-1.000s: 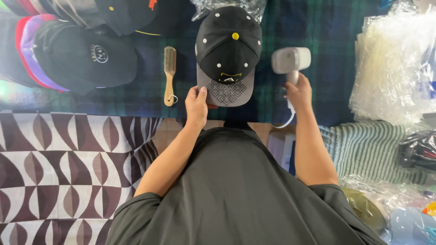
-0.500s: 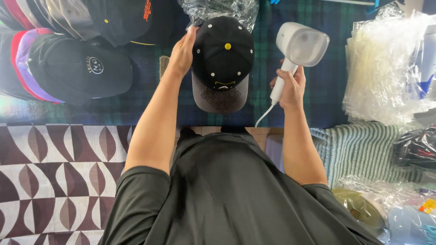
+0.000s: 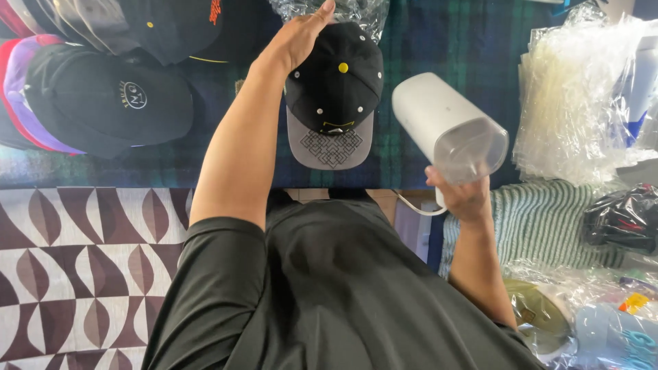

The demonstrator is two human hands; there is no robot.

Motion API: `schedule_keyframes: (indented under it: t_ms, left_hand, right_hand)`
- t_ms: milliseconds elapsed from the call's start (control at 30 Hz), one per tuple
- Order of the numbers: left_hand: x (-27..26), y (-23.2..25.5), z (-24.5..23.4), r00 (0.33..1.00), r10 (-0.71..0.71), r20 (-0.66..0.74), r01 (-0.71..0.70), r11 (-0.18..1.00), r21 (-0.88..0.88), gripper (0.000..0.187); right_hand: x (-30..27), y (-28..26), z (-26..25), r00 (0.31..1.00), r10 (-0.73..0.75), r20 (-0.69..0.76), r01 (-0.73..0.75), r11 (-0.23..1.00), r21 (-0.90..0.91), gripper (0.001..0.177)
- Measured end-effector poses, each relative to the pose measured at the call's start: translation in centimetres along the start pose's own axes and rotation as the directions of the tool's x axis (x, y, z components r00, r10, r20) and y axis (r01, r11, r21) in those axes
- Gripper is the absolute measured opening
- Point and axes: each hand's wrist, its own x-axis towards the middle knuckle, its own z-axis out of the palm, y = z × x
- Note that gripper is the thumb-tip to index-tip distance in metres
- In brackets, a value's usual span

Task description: The person uses a handheld steamer and a brush to clean and shape baseball caps on a wooden head form, then wraps the finished cap in plastic.

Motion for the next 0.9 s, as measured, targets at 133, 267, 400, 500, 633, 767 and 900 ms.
schedule_keyframes:
  t_ms: [133,267,400,500,633,767,900]
  left_hand:
    - [2.5,-2.1,-0.1,0.997,-0.076,-0.003,0.076,0.997,-0.016,0.09]
    - [1.9,-2.2,0.2,0.995,-0.1,0.005,0.1,0.993,-0.065,0.1]
    - [3.0,-3.2,0.5,0.993,-0.108,-0.046,0.105,0.992,-0.069,0.096]
    - [2.3,-2.4,0.4,0.986,-0.163,-0.013,0.161,0.981,-0.105,0.091]
    - [1.9,-2.6,0.2,0.988,-0.155,-0.016,0.152,0.984,-0.093,0.098]
    - [2.4,-2.7,0.5,0.992,-0.121,-0.018,0.119,0.987,-0.109,0.097]
    - [1.7,-1.6,0.1,0.98,-0.194,-0.035,0.191,0.979,-0.07,0.089]
  right_hand:
    - [3.2,-3.7,-1.3,0.996,-0.09,-0.018,0.09,0.996,-0.018,0.034]
    - [7.3,-7.0,-2.1,0.986,0.131,0.106,-0.161,0.913,0.375,0.023]
    - [10.5,-8.6,-1.7,0.931,0.307,0.196,-0.365,0.768,0.526,0.034]
    - [13.8,-9.0,-2.0,0.886,0.363,0.289,-0.454,0.806,0.379,0.03]
    - [17.9,-9.1,-2.6,0.89,0.365,0.275,-0.446,0.821,0.355,0.035]
    - [18.5,-8.7,-2.8,0.867,0.388,0.314,-0.48,0.818,0.317,0.036]
    - [17.6,-9.2,-3.4,0.86,0.405,0.312,-0.493,0.817,0.299,0.036]
